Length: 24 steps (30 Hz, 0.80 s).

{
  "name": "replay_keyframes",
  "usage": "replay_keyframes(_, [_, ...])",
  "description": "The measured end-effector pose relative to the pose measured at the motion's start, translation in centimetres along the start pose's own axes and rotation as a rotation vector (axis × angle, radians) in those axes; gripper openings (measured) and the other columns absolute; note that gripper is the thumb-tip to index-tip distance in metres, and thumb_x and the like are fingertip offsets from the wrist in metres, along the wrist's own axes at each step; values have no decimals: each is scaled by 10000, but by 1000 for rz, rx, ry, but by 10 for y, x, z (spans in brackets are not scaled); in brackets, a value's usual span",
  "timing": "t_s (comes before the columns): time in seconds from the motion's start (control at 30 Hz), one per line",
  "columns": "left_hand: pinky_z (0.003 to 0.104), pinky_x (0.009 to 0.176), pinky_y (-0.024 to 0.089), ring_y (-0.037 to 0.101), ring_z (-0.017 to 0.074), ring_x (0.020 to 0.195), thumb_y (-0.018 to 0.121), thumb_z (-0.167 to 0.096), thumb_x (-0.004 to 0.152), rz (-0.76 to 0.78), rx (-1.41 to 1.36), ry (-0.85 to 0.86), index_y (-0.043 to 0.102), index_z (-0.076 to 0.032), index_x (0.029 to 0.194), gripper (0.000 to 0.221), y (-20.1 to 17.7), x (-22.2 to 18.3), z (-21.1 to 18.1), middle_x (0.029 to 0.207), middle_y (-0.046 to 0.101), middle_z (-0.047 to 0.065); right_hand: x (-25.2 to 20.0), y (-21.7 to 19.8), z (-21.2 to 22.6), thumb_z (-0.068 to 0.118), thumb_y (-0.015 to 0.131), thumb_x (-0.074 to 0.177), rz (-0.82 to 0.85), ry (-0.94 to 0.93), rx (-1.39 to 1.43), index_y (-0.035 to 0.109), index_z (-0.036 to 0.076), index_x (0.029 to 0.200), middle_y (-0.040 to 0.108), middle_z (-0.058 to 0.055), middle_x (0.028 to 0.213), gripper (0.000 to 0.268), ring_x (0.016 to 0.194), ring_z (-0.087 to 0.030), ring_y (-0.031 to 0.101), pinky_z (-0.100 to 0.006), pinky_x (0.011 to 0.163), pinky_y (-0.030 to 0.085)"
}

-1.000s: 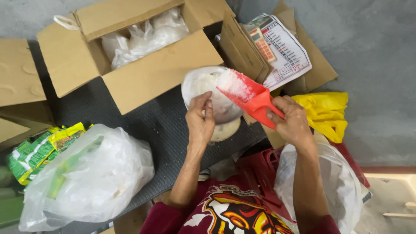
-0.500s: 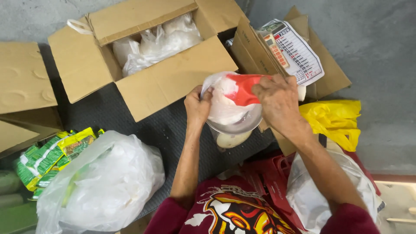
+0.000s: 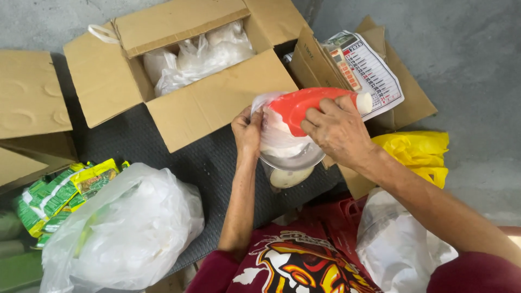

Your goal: Weighing white powder from a sack into a bowl using a red scoop on a scale.

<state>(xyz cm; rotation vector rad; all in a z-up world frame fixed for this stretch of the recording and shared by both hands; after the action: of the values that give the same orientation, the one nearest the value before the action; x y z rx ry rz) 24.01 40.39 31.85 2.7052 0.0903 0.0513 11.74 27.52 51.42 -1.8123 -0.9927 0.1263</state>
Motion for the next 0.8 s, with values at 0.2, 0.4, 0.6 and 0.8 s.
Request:
replay_keyframes(0.2, [226, 591, 431, 528, 53, 654, 622, -69, 1003, 26, 9, 34, 753, 58, 1092, 203, -5, 5, 8, 794, 675, -8, -11, 7, -18, 182, 629, 807, -5, 64, 52, 663, 167, 891, 548, 9, 849, 91, 887, -210, 556, -396, 829, 400])
replay_keyframes(0.4, [214, 621, 454, 556, 46, 687, 628, -73, 993, 44, 17, 47, 742, 39, 1122, 206, 2, 4, -7, 831, 701, -14, -14, -2, -7, 150, 624, 811, -16, 60, 125, 688, 169, 921, 576, 11, 880, 129, 907, -214, 568, -423, 849, 398])
replay_keyframes(0.6, [221, 603, 433, 531, 49, 672, 608, -41, 993, 64, 36, 62, 744, 56, 1140, 223, -3, 6, 1, 824, 684, -12, -14, 27, -13, 125, 618, 821, 5, 103, 72, 722, 185, 950, 609, 17, 906, 176, 937, -210, 583, -408, 841, 392])
replay_keyframes(0.8, [209, 650, 467, 572, 47, 715, 609, -19, 971, 48, 32, 31, 712, 64, 1184, 251, -3, 1, -6, 874, 712, -10, -28, 42, -38, 138, 641, 810, 169, 150, -52, 702, 185, 862, 643, 17, 918, 93, 934, -205, 605, -390, 827, 405])
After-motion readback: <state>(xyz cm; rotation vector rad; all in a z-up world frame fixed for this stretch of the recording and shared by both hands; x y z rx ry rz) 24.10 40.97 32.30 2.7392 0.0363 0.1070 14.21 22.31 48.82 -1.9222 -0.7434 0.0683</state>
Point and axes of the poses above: each hand's wrist, its own x-axis towards the middle knuckle, its own y-axis out of the palm, z = x × y, the point moved 8 cm from there along x, towards the middle knuckle
